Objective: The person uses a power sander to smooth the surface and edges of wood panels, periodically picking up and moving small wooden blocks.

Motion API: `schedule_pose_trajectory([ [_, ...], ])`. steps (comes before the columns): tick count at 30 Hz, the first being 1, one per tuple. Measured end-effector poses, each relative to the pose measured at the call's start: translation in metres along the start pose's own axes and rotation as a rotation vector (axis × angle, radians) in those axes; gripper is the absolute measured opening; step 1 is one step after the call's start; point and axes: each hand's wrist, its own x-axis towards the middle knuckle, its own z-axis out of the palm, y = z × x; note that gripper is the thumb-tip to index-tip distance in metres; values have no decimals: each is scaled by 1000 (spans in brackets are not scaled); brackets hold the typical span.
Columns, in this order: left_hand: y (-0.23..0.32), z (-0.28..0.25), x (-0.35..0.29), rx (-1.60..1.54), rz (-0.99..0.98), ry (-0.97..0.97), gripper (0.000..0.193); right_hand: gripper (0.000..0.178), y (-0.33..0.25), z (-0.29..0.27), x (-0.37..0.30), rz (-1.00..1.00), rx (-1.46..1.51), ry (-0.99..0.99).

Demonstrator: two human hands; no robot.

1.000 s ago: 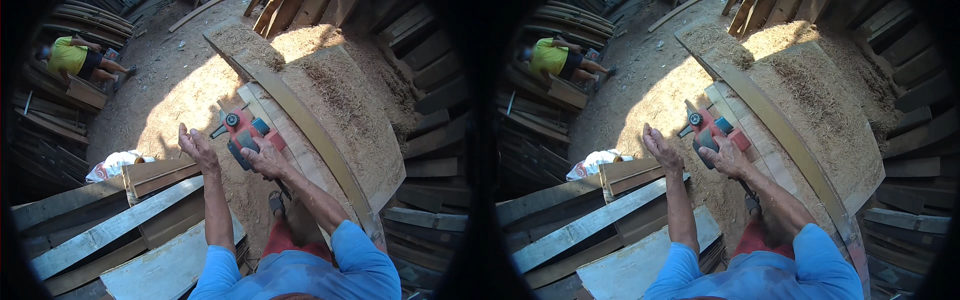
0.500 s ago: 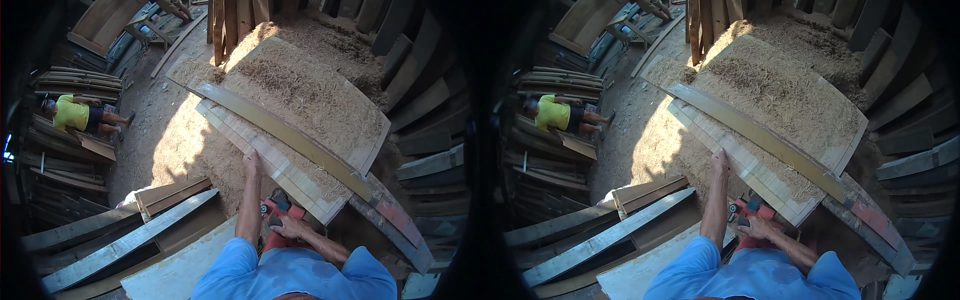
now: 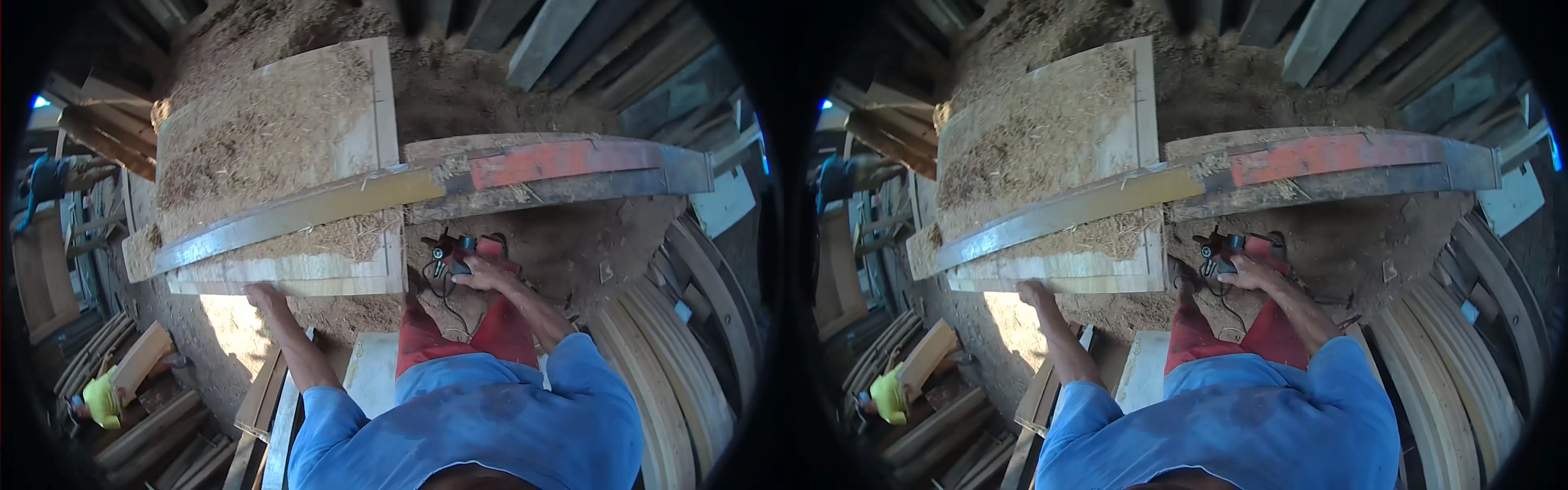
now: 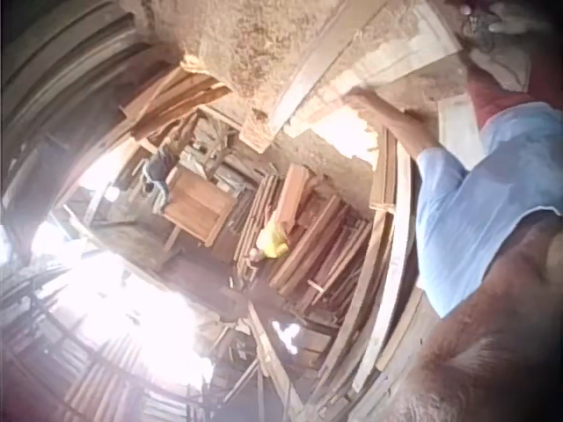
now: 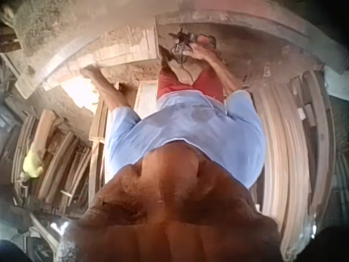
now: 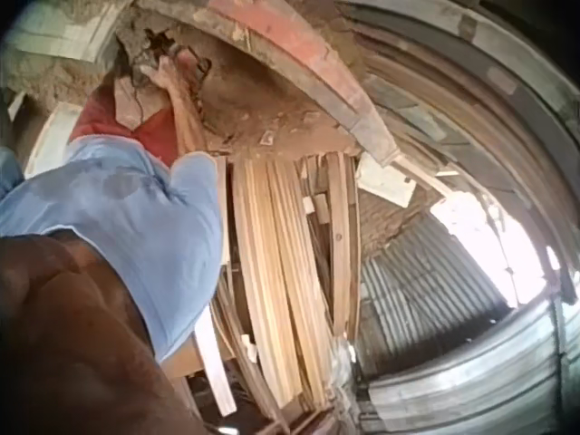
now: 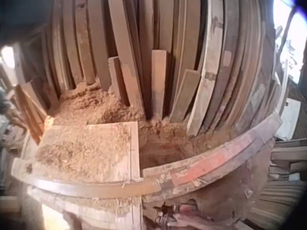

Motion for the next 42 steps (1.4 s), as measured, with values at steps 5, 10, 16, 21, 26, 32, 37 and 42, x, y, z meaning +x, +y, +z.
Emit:
schedule_pose_trajectory([
  [5,7,27,-21,-22,29,-27,27,84,109,-8,31,225,179,121],
  [10,-35,-18,95,264,1145,-413,6,89,213,27,113,229,183,304],
  [16,-10,-40,101,85,450,-568,45,74,268,27,173,232,-83,546],
  [21,30,-57,74,0,161,-562,56,68,313,49,216,250,-152,628],
  [26,36,-18,-14,-16,81,-463,62,64,351,79,224,261,-213,666],
  [32,28,5,-22,-58,95,-420,55,59,339,100,210,154,-247,761],
  [37,19,-76,74,385,680,-387,42,50,250,113,186,-57,-44,611],
  [42,-11,-16,20,604,670,-215,31,36,189,95,100,167,73,252],
])
